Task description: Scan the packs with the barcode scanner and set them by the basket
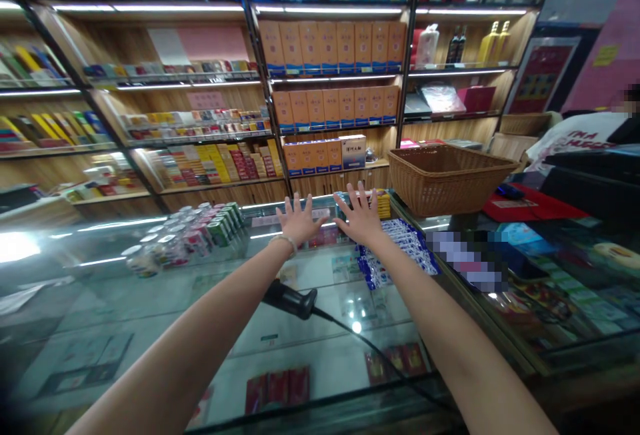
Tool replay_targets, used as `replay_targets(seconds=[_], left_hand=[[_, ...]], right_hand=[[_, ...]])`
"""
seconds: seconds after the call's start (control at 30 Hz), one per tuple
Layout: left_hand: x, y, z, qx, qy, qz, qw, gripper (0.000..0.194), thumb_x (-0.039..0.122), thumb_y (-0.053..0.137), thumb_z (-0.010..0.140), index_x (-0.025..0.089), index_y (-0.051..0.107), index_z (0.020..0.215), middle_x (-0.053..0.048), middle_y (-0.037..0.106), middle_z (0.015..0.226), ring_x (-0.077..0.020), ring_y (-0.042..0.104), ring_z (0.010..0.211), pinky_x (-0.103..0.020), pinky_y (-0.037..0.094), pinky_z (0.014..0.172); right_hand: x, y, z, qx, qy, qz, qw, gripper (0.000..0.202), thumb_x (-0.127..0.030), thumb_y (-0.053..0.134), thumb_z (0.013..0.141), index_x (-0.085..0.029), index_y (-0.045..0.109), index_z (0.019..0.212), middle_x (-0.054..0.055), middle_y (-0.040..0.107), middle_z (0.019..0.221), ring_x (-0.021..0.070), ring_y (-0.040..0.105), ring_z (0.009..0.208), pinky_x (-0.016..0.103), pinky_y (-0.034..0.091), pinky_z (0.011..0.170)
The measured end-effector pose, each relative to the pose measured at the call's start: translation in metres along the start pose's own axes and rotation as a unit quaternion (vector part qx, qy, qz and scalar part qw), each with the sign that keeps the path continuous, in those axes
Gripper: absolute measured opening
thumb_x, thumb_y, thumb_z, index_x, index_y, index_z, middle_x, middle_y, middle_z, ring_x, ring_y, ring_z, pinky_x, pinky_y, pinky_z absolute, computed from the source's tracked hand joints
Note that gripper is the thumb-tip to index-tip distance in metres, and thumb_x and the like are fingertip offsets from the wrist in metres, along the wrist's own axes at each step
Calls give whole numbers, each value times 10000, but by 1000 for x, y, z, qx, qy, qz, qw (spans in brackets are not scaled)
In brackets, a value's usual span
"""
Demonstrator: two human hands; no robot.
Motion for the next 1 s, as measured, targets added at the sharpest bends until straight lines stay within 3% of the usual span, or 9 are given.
replay_targets(seconds=[0.23, 0.43, 0.77, 1.0], left_hand=[[-19, -47, -15, 59, 32, 4, 998, 803, 655, 419, 994, 226, 295, 1662, -147, 161, 1766, -404, 76, 1631, -693, 96, 1271], [-53, -80, -27, 120, 68, 0, 990, 742, 630, 429, 1006, 249, 362, 1639, -150, 184, 1760, -402, 85, 1631, -716, 97, 1263], [-123, -103, -61, 159, 59, -8, 985, 680, 583, 508, 1000, 260, 449, 1596, -167, 235, 1742, -419, 129, 1620, -731, 131, 1250], [-158, -96, -98, 204, 79, 25, 975, 616, 537, 521, 1008, 265, 503, 1561, -149, 295, 1725, -399, 170, 1615, -699, 110, 1269]], right_hand=[[-24, -21, 5, 29, -19, 2, 999, 663, -573, 468, 1032, -328, 355, 1638, 105, 168, 1772, 368, 80, 1624, 697, -6, 1246], [-57, -41, 13, 55, -30, 6, 998, 664, -551, 487, 1027, -311, 365, 1635, 122, 215, 1758, 361, 114, 1616, 684, -14, 1247], [-115, -62, 17, 80, -28, 28, 996, 639, -539, 480, 1033, -290, 403, 1616, 139, 292, 1729, 364, 166, 1605, 702, 19, 1243], [-143, -66, 0, 86, 6, 40, 995, 612, -510, 443, 1049, -268, 417, 1611, 150, 284, 1730, 366, 159, 1608, 695, 60, 1244]])
Point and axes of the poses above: each hand's wrist, its own z-axis towards the middle knuckle, its own y-axis out of the palm, x = y × z, the point moved 8 cm from there along z, towards the middle knuckle
